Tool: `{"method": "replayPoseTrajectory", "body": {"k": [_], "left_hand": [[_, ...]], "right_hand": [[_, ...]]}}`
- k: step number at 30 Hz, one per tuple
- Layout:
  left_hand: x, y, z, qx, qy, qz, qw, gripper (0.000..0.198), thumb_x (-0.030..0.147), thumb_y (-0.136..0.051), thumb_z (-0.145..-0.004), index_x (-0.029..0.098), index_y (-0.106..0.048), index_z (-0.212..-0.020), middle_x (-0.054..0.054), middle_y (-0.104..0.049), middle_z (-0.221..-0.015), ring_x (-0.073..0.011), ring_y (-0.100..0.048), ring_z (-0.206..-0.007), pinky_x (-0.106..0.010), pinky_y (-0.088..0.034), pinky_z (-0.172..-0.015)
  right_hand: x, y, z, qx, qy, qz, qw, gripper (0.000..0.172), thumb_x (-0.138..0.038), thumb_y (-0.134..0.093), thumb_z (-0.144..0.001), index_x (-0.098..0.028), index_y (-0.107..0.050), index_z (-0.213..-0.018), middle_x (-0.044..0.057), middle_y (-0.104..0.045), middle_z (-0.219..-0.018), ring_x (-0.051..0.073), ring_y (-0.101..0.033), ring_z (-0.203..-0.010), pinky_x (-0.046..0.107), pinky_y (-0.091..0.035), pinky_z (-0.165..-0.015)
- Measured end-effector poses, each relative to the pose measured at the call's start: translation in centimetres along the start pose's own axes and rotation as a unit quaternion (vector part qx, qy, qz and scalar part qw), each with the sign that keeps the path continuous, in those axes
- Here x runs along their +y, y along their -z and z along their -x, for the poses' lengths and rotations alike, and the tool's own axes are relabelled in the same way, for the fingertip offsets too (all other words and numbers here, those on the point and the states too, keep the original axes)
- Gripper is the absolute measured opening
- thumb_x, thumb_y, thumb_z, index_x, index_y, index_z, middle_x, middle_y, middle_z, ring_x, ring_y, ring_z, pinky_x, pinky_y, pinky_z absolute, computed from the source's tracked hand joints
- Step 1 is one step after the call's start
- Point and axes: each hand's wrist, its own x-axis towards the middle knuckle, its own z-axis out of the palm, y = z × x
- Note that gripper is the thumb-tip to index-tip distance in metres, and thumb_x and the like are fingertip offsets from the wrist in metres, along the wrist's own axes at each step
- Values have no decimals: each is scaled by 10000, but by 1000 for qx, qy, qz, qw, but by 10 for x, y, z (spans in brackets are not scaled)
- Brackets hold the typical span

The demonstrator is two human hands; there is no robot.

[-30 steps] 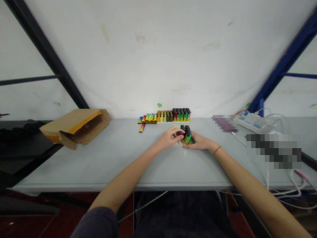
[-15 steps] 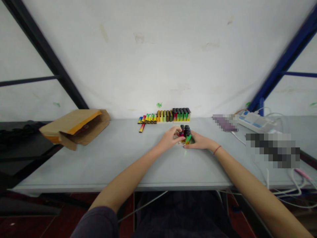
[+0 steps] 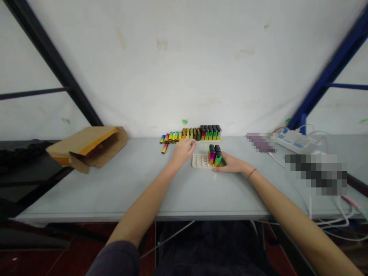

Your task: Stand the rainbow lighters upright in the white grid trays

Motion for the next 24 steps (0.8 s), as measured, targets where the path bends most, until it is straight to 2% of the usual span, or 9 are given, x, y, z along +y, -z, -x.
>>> {"method": "replayPoseTrajectory", "body": {"k": [3, 6, 8, 12, 14, 16, 18, 20, 24], "left_hand": [[-36, 22, -2, -6, 165, -137, 977, 316, 227, -475, -993, 144, -732, -1155, -156, -737, -1165, -299, -649, -1137, -412, -485, -1037], [-66, 37, 3, -45, 260, -206, 942, 362, 263, -489, -981, 169, -722, -1242, -172, -696, -1301, -325, -634, -1216, -398, -502, -1008], [-77, 40, 5, -88, 307, -216, 923, 404, 331, -467, -1004, 163, -708, -1282, -192, -688, -1324, -327, -653, -1215, -387, -514, -988], [-82, 39, 2, -158, 312, -183, 919, 414, 296, -511, -972, 159, -680, -1324, -175, -735, -1280, -290, -692, -1189, -331, -520, -963], [-82, 37, 0, -180, 276, -159, 931, 368, 226, -573, -895, 167, -723, -1225, -155, -781, -1153, -286, -717, -1126, -320, -531, -925], [-81, 35, -1, -194, 231, -124, 945, 264, 162, -593, -818, 182, -764, -1018, -135, -796, -963, -296, -739, -1007, -329, -543, -860], [-79, 34, -2, -179, 200, -67, 961, 180, 123, -593, -764, 203, -735, -842, -100, -764, -812, -286, -735, -901, -318, -539, -793], [-73, 32, -4, -134, 212, 17, 968, 140, 109, -606, -731, 211, -684, -786, -53, -710, -711, -246, -706, -784, -279, -519, -706], [-53, 28, -9, -72, 318, 201, 924, 122, 113, -658, -720, 209, -597, -766, 39, -551, -557, -143, -527, -497, -216, -398, -477]], "right_hand": [[1, 0, 0, 3, 1, 0, 1000, 854, -651, -837, -726, -174, -615, -1399, 185, -655, -1431, 425, -612, -1314, 621, -418, -1195], [1, 1, 1, -2, 0, 3, 1000, 836, -653, -823, -744, -175, -612, -1396, 179, -663, -1412, 412, -621, -1299, 612, -427, -1189], [0, 1, 1, -6, -2, 7, 1000, 839, -663, -814, -748, -165, -611, -1393, 185, -663, -1403, 412, -622, -1295, 611, -426, -1190], [-1, 1, 1, -7, -4, 6, 1000, 833, -670, -811, -747, -165, -618, -1381, 184, -661, -1404, 415, -612, -1305, 612, -417, -1196], [0, 0, 1, -5, -8, 4, 1000, 834, -669, -817, -743, -167, -621, -1380, 180, -662, -1404, 416, -612, -1308, 611, -416, -1199], [1, 0, 1, -3, -11, 5, 1000, 837, -665, -825, -737, -172, -622, -1382, 178, -663, -1403, 416, -614, -1307, 610, -419, -1199], [3, 0, 1, -4, -8, 6, 1000, 826, -657, -828, -742, -181, -621, -1384, 171, -666, -1399, 412, -623, -1296, 611, -428, -1193], [4, 0, 1, -4, -2, 5, 1000, 811, -644, -829, -751, -191, -618, -1389, 165, -672, -1393, 406, -630, -1286, 614, -436, -1186], [4, 0, 1, -4, 2, 5, 1000, 820, -632, -832, -756, -190, -602, -1408, 165, -664, -1407, 403, -620, -1302, 615, -425, -1196]]}}
